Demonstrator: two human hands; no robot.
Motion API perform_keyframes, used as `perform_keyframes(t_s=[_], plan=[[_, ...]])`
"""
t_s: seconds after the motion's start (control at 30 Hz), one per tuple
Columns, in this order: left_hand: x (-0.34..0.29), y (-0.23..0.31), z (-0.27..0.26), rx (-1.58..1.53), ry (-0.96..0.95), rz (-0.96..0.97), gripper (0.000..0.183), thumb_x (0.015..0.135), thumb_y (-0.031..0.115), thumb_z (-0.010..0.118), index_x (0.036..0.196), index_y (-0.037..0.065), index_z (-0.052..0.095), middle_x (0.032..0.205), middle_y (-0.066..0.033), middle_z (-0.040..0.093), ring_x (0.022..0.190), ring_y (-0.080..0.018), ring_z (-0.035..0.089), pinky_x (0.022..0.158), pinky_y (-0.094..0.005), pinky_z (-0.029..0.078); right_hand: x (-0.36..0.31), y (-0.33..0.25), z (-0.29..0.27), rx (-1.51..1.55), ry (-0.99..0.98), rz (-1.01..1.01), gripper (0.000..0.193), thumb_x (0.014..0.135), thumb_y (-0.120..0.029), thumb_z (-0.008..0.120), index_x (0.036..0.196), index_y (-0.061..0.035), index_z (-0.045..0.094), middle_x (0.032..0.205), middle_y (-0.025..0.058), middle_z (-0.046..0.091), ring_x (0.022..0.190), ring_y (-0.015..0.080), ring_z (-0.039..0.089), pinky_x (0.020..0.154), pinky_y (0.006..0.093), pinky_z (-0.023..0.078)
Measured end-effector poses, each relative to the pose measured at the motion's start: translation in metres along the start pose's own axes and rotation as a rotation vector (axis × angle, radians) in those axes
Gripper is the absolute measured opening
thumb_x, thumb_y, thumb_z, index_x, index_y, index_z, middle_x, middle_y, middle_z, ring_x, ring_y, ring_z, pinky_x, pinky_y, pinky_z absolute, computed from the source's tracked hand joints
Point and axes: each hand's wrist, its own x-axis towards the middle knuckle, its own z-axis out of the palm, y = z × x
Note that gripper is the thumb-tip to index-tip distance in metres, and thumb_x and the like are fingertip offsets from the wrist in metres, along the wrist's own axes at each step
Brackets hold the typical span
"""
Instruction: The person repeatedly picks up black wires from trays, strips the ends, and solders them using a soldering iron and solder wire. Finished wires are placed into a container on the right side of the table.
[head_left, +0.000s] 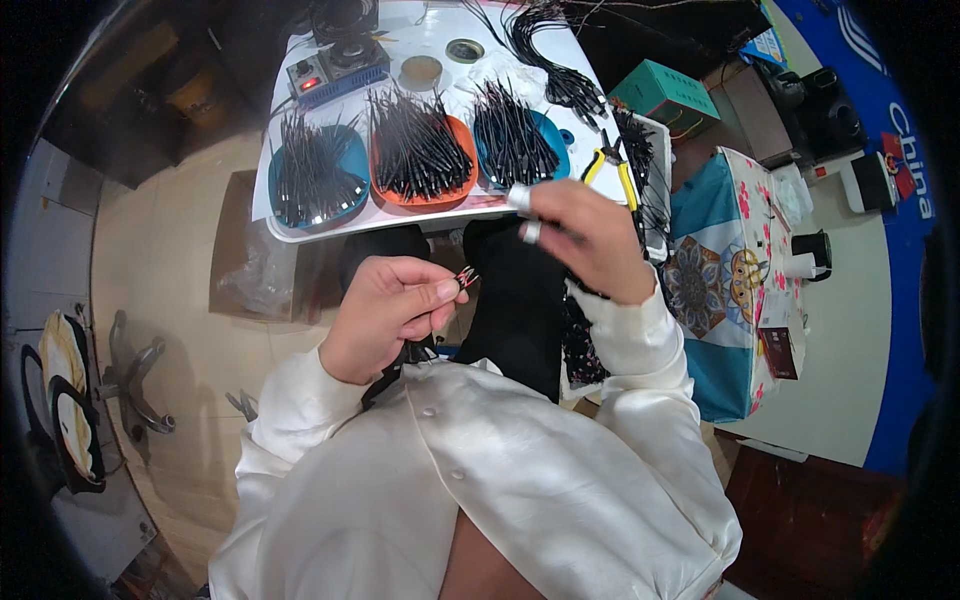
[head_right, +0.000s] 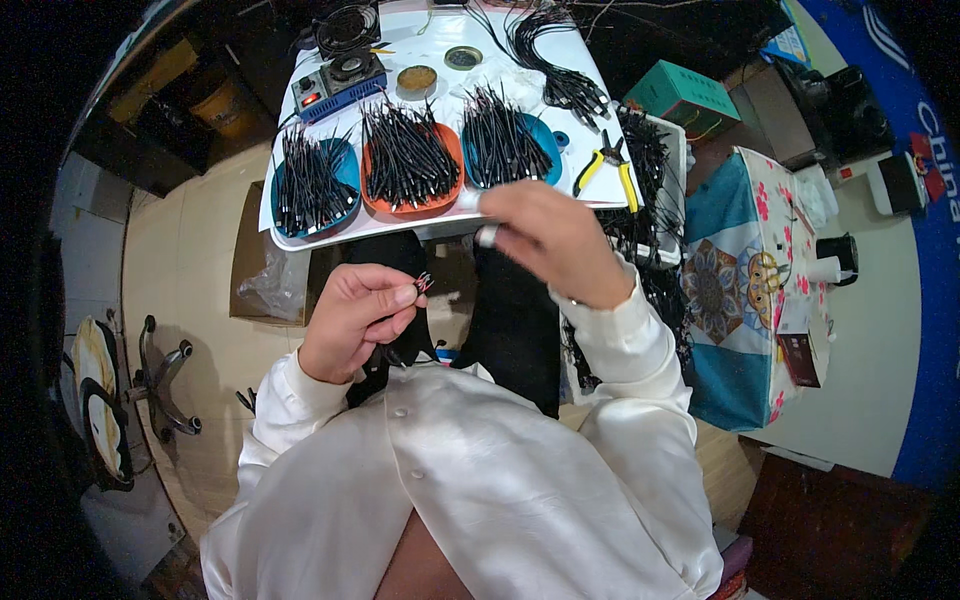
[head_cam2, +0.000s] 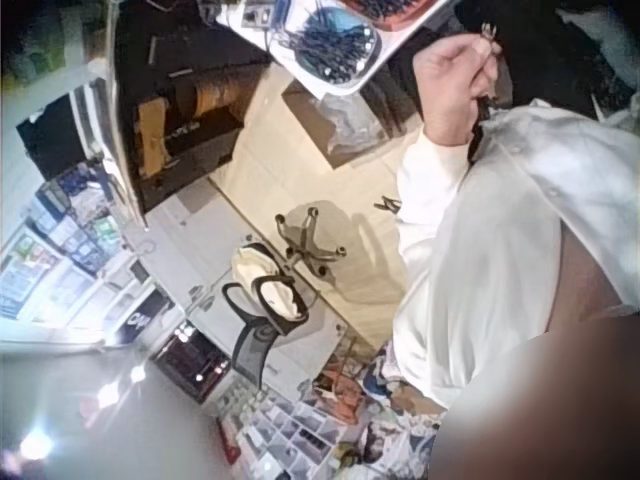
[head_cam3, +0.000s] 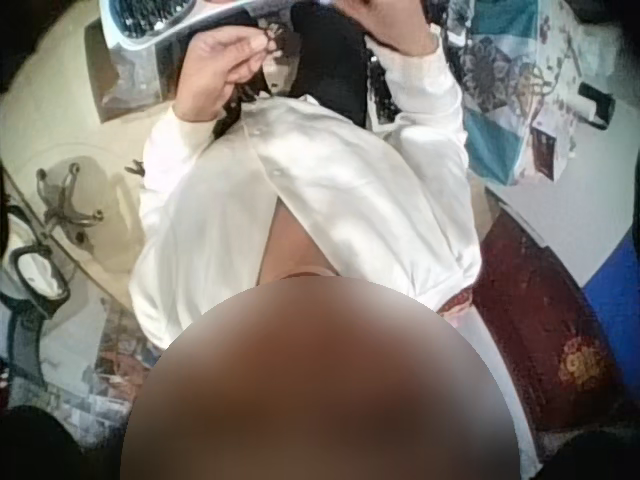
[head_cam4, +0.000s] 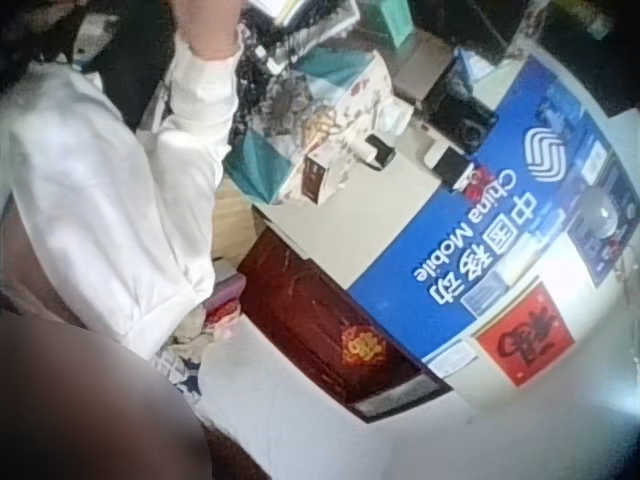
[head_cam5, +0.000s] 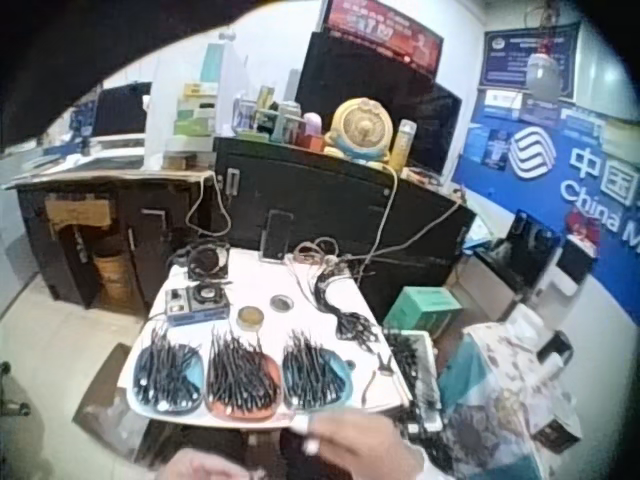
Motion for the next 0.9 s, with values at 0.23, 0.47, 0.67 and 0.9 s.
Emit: perform_keyframes(t_s=[0.23, 0.47, 0.67, 0.9], plan=[[-0.005, 0.004, 0.014, 0.072, -0.054, -0.016, 0.016, 0.091, 0.009, 0.062, 0.092, -0.006, 0.067, 0.065, -0.0031, 0.057, 0.049, -0.002, 0.038, 0.044, -0.0177, 0.025, -0.003, -0.044, 0.001, 0.064, -0.029, -0.253, 0.035, 0.068, 0.001, 0.075, 0.101, -0.0029, 0.065, 0.096, 0.009, 0.064, 0.084, 0.0264, 0.063, 0.072, 0.035, 0.052], [-0.01, 0.002, 0.024, 0.125, -0.067, -0.005, 0.015, 0.091, 0.008, 0.063, 0.092, -0.006, 0.067, 0.065, -0.0028, 0.058, 0.05, -0.0022, 0.04, 0.045, -0.0178, 0.026, -0.01, -0.051, 0.001, 0.06, 0.026, -0.295, 0.027, 0.067, 0.001, 0.075, 0.091, -0.0016, 0.065, 0.086, 0.0082, 0.063, 0.077, 0.0252, 0.061, 0.065, 0.0342, 0.052], [-0.011, 0.0, 0.03, 0.224, -0.064, 0.038, 0.014, 0.09, 0.008, 0.064, 0.091, -0.005, 0.068, 0.066, -0.0015, 0.059, 0.054, -0.0036, 0.046, 0.046, -0.0197, 0.033, -0.015, -0.054, 0.0, 0.061, 0.048, -0.299, 0.028, 0.065, 0.002, 0.074, 0.091, -0.0019, 0.064, 0.084, 0.0086, 0.061, 0.077, 0.026, 0.06, 0.064, 0.0339, 0.051], [-0.01, -0.015, 0.034, 1.212, 0.012, 0.884, 0.022, 0.079, 0.0, 0.065, 0.1, -0.005, 0.065, 0.067, -0.0144, 0.057, 0.058, -0.0257, 0.058, 0.052, -0.0319, 0.046, -0.026, -0.057, -0.004, 0.222, -0.076, 0.027, 0.015, 0.075, 0.0, 0.068, 0.088, -0.0011, 0.062, 0.08, 0.0067, 0.058, 0.071, 0.0182, 0.057, 0.061, 0.0283, 0.046]])
